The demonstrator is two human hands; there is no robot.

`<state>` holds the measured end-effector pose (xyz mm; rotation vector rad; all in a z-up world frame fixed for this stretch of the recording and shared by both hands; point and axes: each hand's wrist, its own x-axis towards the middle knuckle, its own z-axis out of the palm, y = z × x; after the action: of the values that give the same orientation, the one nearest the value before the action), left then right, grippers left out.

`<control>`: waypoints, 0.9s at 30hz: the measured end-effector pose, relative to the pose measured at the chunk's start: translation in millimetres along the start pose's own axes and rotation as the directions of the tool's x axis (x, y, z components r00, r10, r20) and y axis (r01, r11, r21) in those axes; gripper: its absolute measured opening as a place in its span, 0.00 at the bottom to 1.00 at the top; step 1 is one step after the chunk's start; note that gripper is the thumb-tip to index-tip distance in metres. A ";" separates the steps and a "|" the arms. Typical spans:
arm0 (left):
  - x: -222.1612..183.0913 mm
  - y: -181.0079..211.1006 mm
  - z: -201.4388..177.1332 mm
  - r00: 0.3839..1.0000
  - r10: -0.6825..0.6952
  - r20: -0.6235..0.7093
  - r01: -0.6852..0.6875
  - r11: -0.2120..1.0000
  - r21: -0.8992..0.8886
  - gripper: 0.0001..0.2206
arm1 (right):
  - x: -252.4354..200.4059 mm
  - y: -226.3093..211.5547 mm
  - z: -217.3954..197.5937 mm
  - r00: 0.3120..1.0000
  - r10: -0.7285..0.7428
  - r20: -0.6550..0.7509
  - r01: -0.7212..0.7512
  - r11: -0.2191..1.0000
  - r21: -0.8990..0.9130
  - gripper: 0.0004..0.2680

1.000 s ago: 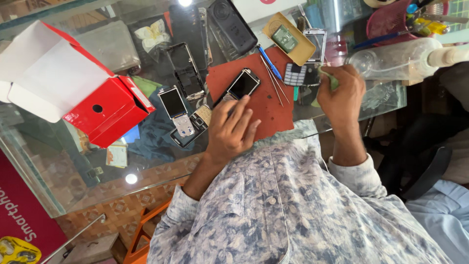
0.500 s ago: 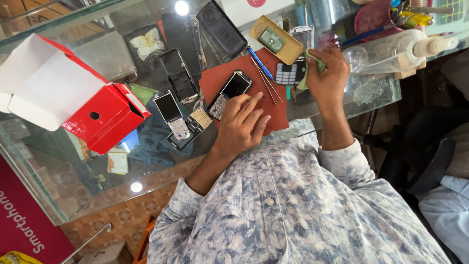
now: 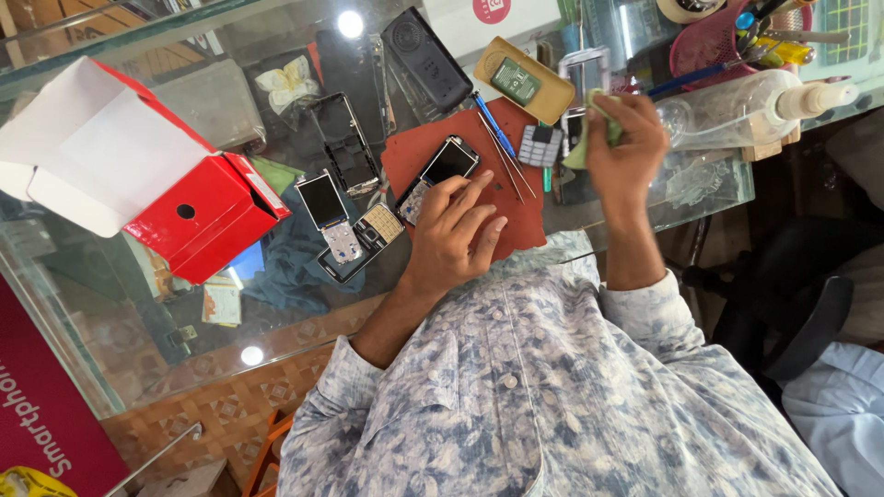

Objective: The person disassembles a black mobile phone using a screwdriver and a prying tool, then cleans the internal components with a green cloth. They reassemble the phone, wipe the exterior, and test the keypad before placing it on the counter.

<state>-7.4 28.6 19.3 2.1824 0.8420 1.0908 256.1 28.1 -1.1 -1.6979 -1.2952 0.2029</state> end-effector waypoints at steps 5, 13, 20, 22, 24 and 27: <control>1.7 3.6 -2.8 0.982 -0.187 -0.037 0.171 0.948 -0.268 0.09 | 1.8 -26.1 -27.0 0.978 -0.169 -0.125 0.159 0.984 -0.084 0.08; 24.4 7.7 25.3 0.901 -0.354 0.249 0.224 -0.112 -0.968 0.37 | -42.2 -92.3 -21.4 0.961 0.007 0.278 -0.078 0.966 0.246 0.07; 22.0 21.1 18.6 0.831 -0.466 0.302 0.244 -0.182 -0.953 0.33 | -36.6 -148.3 -4.0 0.870 -0.446 0.208 0.459 0.889 -0.013 0.11; 15.6 27.0 10.9 0.798 -0.466 0.382 0.397 -0.071 -0.915 0.33 | -30.2 -149.3 -3.4 0.860 -0.447 0.245 0.474 0.879 -0.058 0.12; 16.6 28.7 8.1 0.792 -0.472 0.387 0.361 -0.148 -0.921 0.32 | -30.7 -150.6 -0.3 0.849 -0.454 0.272 0.479 0.877 -0.031 0.12; 21.1 24.1 6.6 0.838 -0.479 0.260 0.222 -0.136 -0.966 0.31 | -37.8 -154.5 -3.0 0.797 -0.485 0.358 0.499 0.865 0.061 0.13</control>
<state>15.0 27.1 43.2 0.4507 0.3440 1.0277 140.3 -7.5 102.0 -1.3242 -1.9878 0.1879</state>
